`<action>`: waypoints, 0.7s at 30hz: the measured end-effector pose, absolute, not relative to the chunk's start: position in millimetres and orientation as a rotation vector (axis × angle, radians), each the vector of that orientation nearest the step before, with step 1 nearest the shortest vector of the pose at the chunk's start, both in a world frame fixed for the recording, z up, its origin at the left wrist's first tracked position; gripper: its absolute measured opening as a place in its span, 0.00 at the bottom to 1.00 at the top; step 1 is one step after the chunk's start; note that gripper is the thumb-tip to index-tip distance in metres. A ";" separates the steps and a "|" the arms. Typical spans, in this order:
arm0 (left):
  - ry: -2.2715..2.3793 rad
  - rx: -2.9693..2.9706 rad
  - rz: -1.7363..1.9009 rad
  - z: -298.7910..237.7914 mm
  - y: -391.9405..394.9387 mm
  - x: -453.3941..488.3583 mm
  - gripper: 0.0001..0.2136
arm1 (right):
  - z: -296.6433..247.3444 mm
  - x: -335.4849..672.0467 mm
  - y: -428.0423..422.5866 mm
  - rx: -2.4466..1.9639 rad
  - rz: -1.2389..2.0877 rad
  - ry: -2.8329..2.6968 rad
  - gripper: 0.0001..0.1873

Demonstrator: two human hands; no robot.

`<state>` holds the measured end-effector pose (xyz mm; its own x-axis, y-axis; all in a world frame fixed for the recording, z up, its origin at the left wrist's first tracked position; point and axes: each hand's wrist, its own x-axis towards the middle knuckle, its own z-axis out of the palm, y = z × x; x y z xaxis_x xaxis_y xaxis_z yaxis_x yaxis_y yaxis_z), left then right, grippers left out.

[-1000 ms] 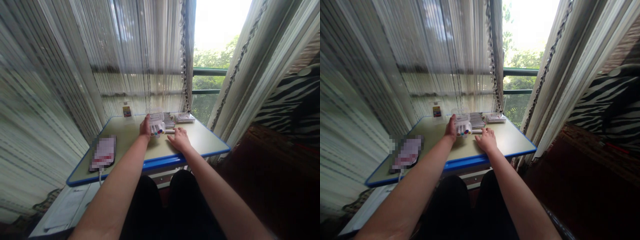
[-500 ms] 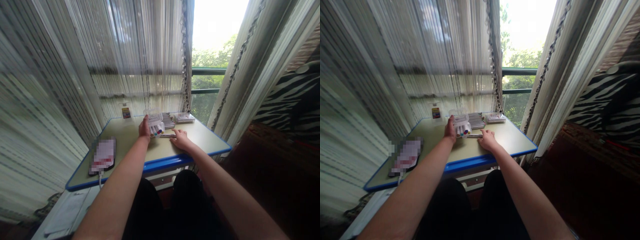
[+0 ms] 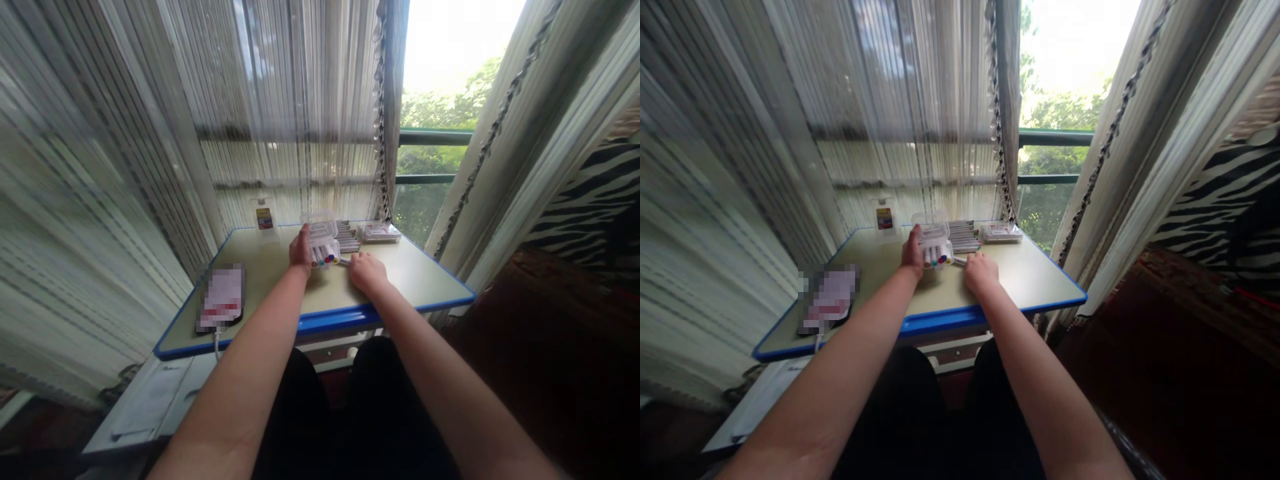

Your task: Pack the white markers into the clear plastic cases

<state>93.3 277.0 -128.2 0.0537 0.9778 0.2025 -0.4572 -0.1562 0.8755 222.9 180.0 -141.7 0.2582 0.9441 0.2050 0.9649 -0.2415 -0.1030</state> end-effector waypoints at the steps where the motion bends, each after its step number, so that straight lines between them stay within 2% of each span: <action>1: 0.687 1.033 1.451 -129.0 277.2 93.1 0.24 | -145.7 222.9 179.7 -2.305 -0.193 -1.743 0.19; 7: 0.643 1.056 1.456 -131.4 280.0 93.1 0.22 | -159.9 238.0 174.0 -2.097 -0.111 -1.640 0.17; 11: 0.642 0.980 1.469 -129.3 283.0 92.1 0.24 | -157.1 242.5 169.6 -1.942 0.035 -1.463 0.20; 17: 0.712 0.847 1.424 -121.6 281.6 87.5 0.27 | -155.4 242.1 170.1 -1.665 0.148 -1.256 0.17; 21: 0.754 0.887 1.431 -121.4 280.0 87.4 0.28 | -160.9 247.9 176.0 -1.385 0.159 -1.112 0.21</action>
<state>87.4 280.0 -121.4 0.0232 0.9965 0.0803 -0.4971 -0.0582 0.8657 247.9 176.0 -160.9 0.5193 0.6736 0.5259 0.4999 0.2597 -0.8262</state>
